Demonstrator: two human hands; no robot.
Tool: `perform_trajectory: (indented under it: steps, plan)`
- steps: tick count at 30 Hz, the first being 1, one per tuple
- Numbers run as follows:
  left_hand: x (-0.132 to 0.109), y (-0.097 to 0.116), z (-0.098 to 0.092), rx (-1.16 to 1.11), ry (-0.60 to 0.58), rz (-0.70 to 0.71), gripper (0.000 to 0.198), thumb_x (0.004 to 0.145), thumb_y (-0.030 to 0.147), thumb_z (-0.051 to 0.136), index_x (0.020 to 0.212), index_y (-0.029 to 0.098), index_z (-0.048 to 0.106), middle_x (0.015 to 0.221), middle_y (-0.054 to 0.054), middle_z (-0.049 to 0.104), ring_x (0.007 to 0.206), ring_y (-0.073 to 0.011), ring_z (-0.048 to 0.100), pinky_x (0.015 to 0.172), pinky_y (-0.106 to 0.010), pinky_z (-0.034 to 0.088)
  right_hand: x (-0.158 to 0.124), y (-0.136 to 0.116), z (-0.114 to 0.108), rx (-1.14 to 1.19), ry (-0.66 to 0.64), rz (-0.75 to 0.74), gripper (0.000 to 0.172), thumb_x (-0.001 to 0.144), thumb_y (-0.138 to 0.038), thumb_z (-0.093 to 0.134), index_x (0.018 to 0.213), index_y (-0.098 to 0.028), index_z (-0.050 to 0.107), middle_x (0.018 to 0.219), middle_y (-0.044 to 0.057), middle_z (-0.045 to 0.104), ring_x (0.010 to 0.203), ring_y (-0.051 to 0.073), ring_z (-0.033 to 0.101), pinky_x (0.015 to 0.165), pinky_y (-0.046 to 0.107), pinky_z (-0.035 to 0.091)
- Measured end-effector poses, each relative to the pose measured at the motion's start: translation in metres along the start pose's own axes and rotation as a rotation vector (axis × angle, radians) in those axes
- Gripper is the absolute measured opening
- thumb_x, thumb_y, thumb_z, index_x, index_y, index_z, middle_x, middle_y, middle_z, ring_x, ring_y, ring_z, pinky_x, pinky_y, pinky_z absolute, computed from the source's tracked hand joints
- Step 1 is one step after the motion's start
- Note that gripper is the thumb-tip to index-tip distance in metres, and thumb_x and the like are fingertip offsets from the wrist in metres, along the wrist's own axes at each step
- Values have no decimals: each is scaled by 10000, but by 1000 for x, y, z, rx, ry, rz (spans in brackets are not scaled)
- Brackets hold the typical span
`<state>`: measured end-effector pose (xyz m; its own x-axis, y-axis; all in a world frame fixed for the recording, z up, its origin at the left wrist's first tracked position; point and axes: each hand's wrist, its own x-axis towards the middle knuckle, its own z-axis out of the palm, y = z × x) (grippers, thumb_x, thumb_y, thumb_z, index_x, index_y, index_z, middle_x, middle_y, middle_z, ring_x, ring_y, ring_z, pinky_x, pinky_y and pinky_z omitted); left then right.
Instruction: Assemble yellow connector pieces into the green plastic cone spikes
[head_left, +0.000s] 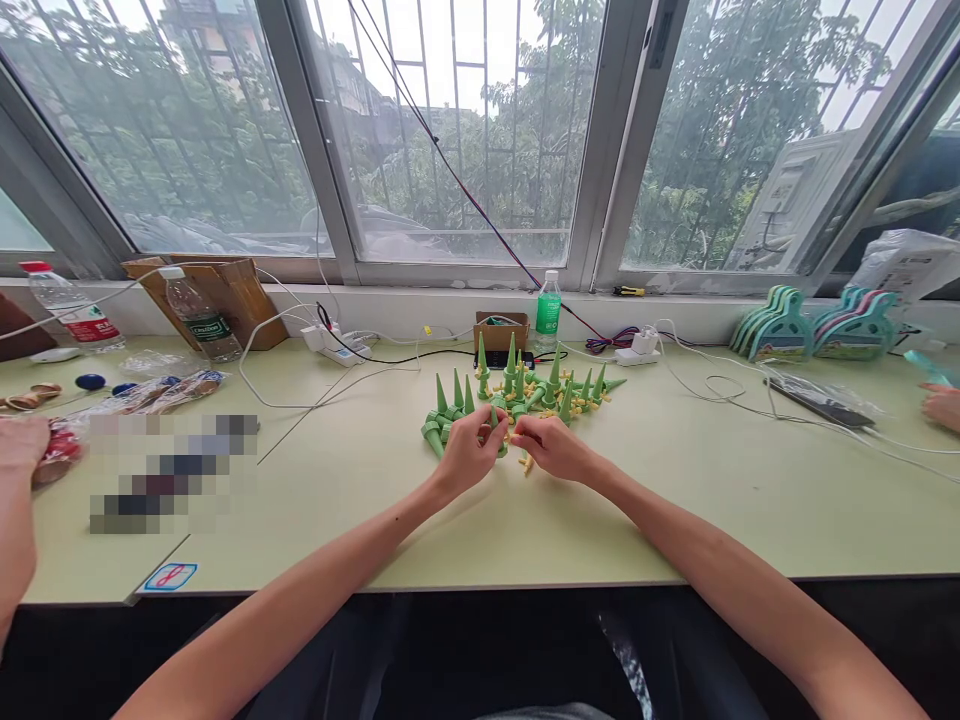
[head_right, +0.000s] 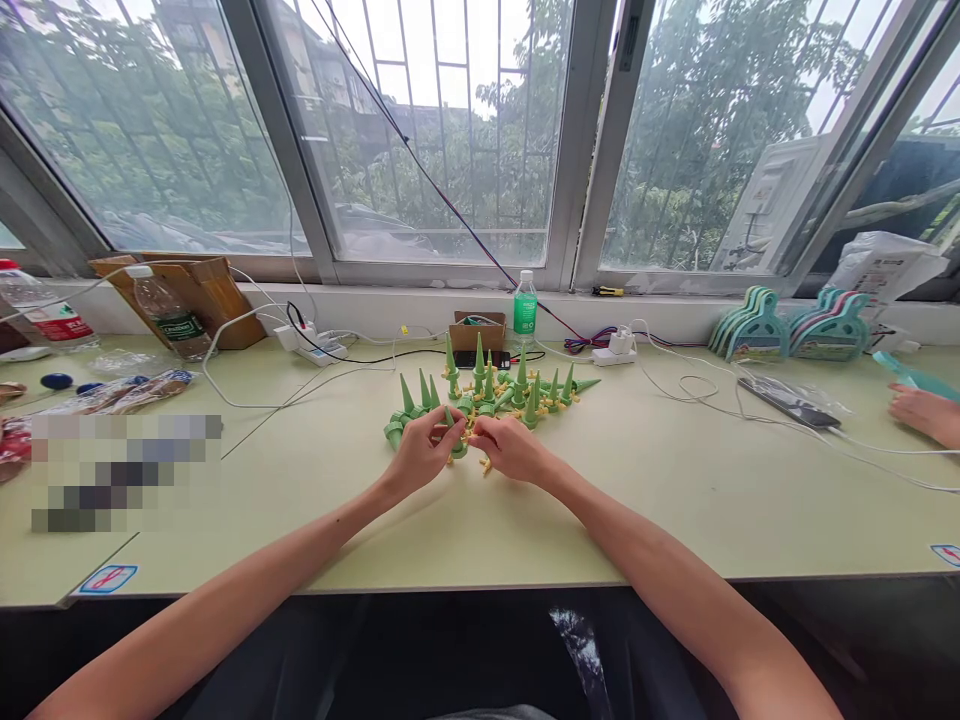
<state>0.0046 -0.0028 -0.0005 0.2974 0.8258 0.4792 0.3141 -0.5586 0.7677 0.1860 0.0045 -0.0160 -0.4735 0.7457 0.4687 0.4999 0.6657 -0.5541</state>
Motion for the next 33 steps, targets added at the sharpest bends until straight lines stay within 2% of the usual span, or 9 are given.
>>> perform_trajectory:
  steps: [4, 8, 12, 15, 20, 27, 33]
  plan:
    - [0, -2, 0, -9, -6, 0, 263, 887, 419, 489, 834, 168, 545, 792, -18, 583, 574, -99, 577, 422, -175, 418, 0, -1, -1, -36, -18, -12, 315, 949, -314, 414, 657, -195, 423, 550, -45, 379, 508, 99, 303, 515, 231, 261]
    - [0, -1, 0, -13, 1, -3, 272, 886, 428, 488, 843, 167, 549, 807, -23, 596, 586, -105, 591, 430, -177, 421, 0, -1, -1, -55, -1, 4, 341, 954, -328, 410, 646, -188, 448, 543, -41, 391, 505, 96, 312, 515, 230, 260]
    - [0, 0, -1, -4, 15, -6, 250, 887, 404, 497, 823, 167, 545, 799, -15, 586, 563, -88, 564, 441, -179, 404, -1, -3, -1, -19, 12, 53, 182, 909, -334, 515, 808, -183, 535, 534, -61, 442, 491, 88, 354, 524, 215, 283]
    - [0, 0, -1, 1, 12, -9, 242, 887, 395, 501, 819, 166, 541, 776, -8, 565, 548, -83, 550, 447, -181, 398, -1, -3, 0, 10, 0, 54, 129, 890, -313, 545, 869, -186, 531, 544, -70, 466, 482, 82, 362, 524, 207, 284]
    - [1, -2, 0, 3, 6, 0, 241, 894, 384, 487, 818, 162, 539, 792, -16, 571, 560, -86, 557, 458, -181, 402, -1, -1, 0, -11, 4, 32, 181, 899, -293, 513, 754, -187, 494, 571, -54, 457, 523, 92, 374, 536, 215, 286]
    - [1, -2, 0, -21, -11, -9, 260, 881, 410, 502, 811, 162, 543, 826, -29, 591, 577, -100, 578, 439, -185, 413, -1, 0, -1, -22, -33, -27, 267, 930, -298, 447, 685, -195, 422, 569, -50, 389, 515, 94, 304, 522, 226, 258]
    - [0, -4, 0, 3, -16, 4, 281, 896, 423, 476, 826, 164, 557, 814, -26, 604, 571, -94, 572, 463, -187, 428, -1, -1, -1, -56, -23, -15, 342, 926, -353, 473, 629, -185, 453, 541, -43, 413, 497, 90, 318, 516, 229, 259]
